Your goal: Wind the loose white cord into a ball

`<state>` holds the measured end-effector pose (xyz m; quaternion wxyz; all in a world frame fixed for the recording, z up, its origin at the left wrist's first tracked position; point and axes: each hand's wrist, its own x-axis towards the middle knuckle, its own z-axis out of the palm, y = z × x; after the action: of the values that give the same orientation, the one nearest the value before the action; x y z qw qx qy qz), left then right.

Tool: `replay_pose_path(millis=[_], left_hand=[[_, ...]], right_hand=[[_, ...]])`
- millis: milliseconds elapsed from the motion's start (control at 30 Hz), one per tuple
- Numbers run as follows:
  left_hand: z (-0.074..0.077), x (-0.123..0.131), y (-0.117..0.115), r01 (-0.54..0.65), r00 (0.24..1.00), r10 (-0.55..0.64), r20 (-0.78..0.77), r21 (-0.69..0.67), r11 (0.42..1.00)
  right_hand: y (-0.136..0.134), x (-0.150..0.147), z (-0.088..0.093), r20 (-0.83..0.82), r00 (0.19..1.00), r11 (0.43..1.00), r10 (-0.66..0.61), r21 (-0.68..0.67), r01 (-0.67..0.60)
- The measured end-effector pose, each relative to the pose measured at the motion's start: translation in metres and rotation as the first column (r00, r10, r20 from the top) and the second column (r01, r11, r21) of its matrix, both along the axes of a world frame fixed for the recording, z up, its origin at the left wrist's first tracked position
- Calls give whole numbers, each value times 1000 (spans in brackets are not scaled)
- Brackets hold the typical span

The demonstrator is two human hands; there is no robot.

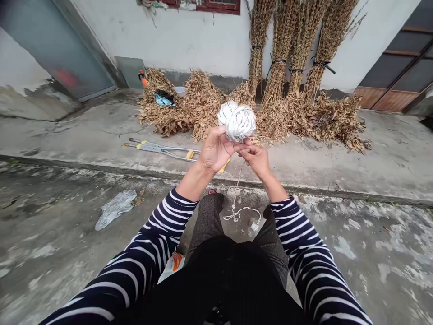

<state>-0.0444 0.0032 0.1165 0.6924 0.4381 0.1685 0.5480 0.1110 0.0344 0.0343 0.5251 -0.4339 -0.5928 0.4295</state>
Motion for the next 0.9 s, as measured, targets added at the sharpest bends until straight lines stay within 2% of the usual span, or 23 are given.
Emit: replay_pose_path(millis=[100,200,267,333,367,400,467,567,633,700,733,800,900], left_hand=[[9,1,1,-34,999,34,2,48,998],[21,-6,1,-87,996,85,25,95,992],[27,-12,-1,-112,993,109,36,109,988],[29,-16,-3,-110,994,107,32,101,989],[29,-18,-3,-100,995,98,26,87,991],[27,-19,-3,-85,996,83,21,68,994],[22,-18,-1,-54,998,54,19,28,998],[11,-14,3,-14,1000,14,22,-1,1000],[5,-9,5,13,1000,-13,18,1,1000],[1,-6,6,49,999,-49,18,6,999],[0,-5,5,63,998,-63,25,8,998],[1,-5,4,72,996,-73,49,7,997],[4,-7,1,62,996,-60,69,-18,998]], right_hand=[[-9,-13,-32,31,999,998,9,-69,-7],[-41,-26,-82,79,991,973,108,-215,-89],[-67,-30,-115,111,975,933,192,-328,-146],[-85,-25,-135,123,960,893,253,-411,-183],[-88,-21,-138,120,960,885,255,-429,-181],[-87,-14,-136,109,965,885,238,-433,-170],[-72,0,-118,58,985,912,161,-391,-126],[-37,17,-65,-73,993,959,92,-263,-108],[-21,21,-25,-214,964,967,160,-164,-197],[-18,20,4,-271,922,944,276,-101,-313],[-19,19,12,-275,905,929,325,-86,-360],[-26,16,17,-268,886,905,378,-93,-414],[-34,14,7,-332,863,885,381,-139,-444]])
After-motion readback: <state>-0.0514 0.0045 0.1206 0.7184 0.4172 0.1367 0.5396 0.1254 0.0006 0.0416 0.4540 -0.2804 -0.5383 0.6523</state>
